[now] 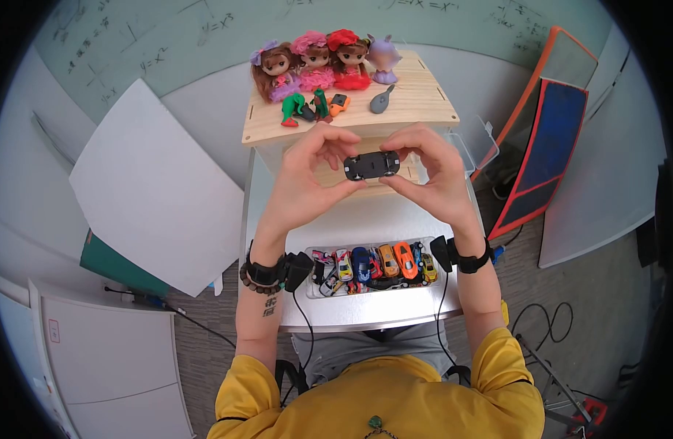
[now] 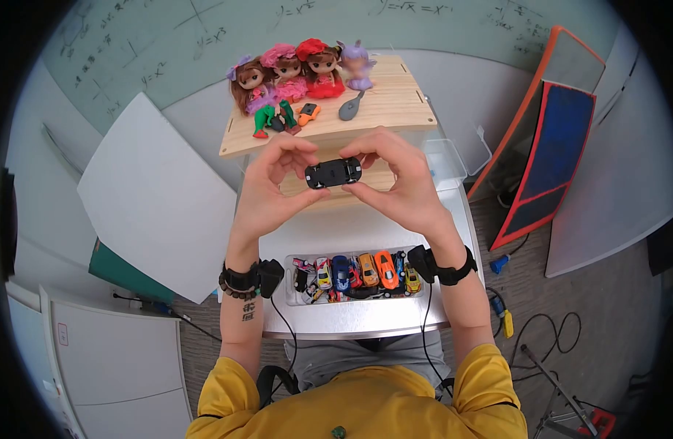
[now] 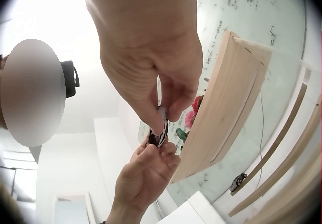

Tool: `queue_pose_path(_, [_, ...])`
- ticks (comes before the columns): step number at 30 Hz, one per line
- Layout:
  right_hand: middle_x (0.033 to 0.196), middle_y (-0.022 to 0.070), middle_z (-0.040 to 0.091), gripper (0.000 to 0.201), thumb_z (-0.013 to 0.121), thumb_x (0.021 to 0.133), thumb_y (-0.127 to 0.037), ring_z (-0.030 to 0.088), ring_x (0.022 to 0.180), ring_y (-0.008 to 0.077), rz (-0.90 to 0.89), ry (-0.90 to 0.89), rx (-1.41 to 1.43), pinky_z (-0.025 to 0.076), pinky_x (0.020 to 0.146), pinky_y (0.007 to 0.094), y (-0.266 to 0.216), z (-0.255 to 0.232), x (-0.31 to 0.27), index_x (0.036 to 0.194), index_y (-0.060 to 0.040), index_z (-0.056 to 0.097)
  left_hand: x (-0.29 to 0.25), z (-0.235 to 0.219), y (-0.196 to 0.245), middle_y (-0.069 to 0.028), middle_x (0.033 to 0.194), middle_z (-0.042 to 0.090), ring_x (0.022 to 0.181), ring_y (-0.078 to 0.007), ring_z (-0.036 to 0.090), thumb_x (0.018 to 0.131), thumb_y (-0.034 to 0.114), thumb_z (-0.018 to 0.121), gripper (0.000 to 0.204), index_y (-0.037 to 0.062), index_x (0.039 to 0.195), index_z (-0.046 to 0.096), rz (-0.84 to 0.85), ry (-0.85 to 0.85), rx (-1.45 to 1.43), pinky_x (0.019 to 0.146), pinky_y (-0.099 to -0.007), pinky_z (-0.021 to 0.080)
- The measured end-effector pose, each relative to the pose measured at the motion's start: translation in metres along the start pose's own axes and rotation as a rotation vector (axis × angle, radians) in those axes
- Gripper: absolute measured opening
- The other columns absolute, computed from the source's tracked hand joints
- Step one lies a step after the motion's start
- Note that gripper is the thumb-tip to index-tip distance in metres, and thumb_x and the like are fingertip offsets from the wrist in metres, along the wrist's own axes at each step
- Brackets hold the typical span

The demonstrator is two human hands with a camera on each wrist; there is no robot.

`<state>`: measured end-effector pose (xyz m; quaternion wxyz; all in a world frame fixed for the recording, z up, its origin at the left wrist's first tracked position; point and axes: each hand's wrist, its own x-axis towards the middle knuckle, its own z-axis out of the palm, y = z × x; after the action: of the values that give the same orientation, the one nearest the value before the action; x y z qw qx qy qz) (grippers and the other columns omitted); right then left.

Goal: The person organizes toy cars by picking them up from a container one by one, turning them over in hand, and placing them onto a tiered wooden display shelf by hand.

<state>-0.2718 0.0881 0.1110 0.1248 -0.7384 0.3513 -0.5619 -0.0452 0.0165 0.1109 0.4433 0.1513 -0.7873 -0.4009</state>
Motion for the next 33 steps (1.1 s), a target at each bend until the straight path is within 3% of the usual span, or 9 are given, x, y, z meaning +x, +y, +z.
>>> queue_pose_path(15, [0.099, 0.0065, 0.069, 0.042, 0.085, 0.073, 0.001, 0.066, 0.089, 0.02, 0.002, -0.055, -0.099, 0.052, 0.077, 0.0313, -0.003, 0.006, 0.0, 0.112, -0.0041, 0.071, -0.002, -0.002, 0.005, -0.0063, 0.116, 0.071, 0.103, -0.0123, 0.063, 0.075, -0.006, 0.086, 0.058, 0.0039, 0.128, 0.062, 0.058, 0.007, 0.025, 0.088, -0.0287, 0.049])
queue_pose_path(20, [0.097, 0.0056, 0.07, 0.041, 0.087, 0.074, -0.002, 0.067, 0.087, 0.0192, 0.038, -0.089, -0.108, 0.052, 0.076, 0.0313, -0.003, 0.01, -0.001, 0.112, -0.0042, 0.07, -0.003, 0.003, 0.005, -0.0059, 0.117, 0.071, 0.111, -0.014, 0.064, 0.075, -0.003, 0.088, 0.056, 0.0028, 0.126, 0.065, 0.08, 0.0, 0.001, 0.09, -0.03, 0.049])
queue_pose_path(25, [0.097, 0.0053, 0.07, 0.039, 0.087, 0.078, -0.004, 0.067, 0.087, 0.0168, 0.018, -0.097, -0.093, 0.052, 0.075, 0.03, -0.005, 0.012, -0.001, 0.113, -0.0043, 0.07, -0.002, 0.002, 0.003, -0.0051, 0.116, 0.072, 0.107, -0.0162, 0.065, 0.075, 0.003, 0.089, 0.052, 0.0058, 0.122, 0.069, 0.159, -0.003, 0.089, 0.088, -0.0309, 0.05])
queue_pose_path(28, [0.098, 0.0036, 0.071, 0.039, 0.087, 0.08, -0.004, 0.066, 0.086, 0.0128, 0.119, -0.141, 0.054, 0.052, 0.077, 0.0279, 0.004, 0.01, -0.005, 0.115, -0.0029, 0.07, 0.0, 0.001, 0.008, -0.0043, 0.117, 0.071, 0.106, -0.0187, 0.065, 0.073, 0.009, 0.091, 0.053, 0.0097, 0.122, 0.072, 0.207, -0.026, 0.147, 0.087, -0.0315, 0.051])
queue_pose_path(30, [0.107, 0.0042, 0.073, 0.044, 0.084, 0.083, -0.002, 0.067, 0.093, 0.0107, 0.301, -0.189, 0.454, 0.054, 0.086, 0.0277, 0.01, 0.006, -0.007, 0.124, 0.0011, 0.068, 0.001, 0.004, 0.015, -0.0045, 0.12, 0.07, 0.109, -0.02, 0.064, 0.071, 0.011, 0.093, 0.057, 0.0107, 0.124, 0.071, 0.222, -0.041, 0.167, 0.089, -0.0321, 0.051])
queue_pose_path(31, [0.107, 0.0042, 0.073, 0.044, 0.084, 0.083, -0.002, 0.067, 0.093, 0.0107, 0.301, -0.19, 0.454, 0.054, 0.086, 0.0277, 0.008, 0.003, -0.007, 0.124, 0.0011, 0.068, 0.001, 0.006, 0.019, -0.006, 0.122, 0.069, 0.111, -0.021, 0.064, 0.069, 0.012, 0.095, 0.062, 0.0093, 0.126, 0.07, 0.225, -0.038, 0.168, 0.09, -0.0329, 0.051])
queue_pose_path(33, [0.117, 0.0083, 0.073, 0.05, 0.08, 0.087, -0.001, 0.068, 0.103, 0.0123, 0.472, -0.255, 0.724, 0.054, 0.095, 0.03, 0.0, -0.002, -0.004, 0.134, 0.0058, 0.063, 0.001, 0.007, 0.019, -0.0075, 0.125, 0.068, 0.112, -0.0219, 0.063, 0.066, 0.013, 0.097, 0.068, 0.0078, 0.128, 0.069, 0.227, -0.033, 0.169, 0.091, -0.0338, 0.052])
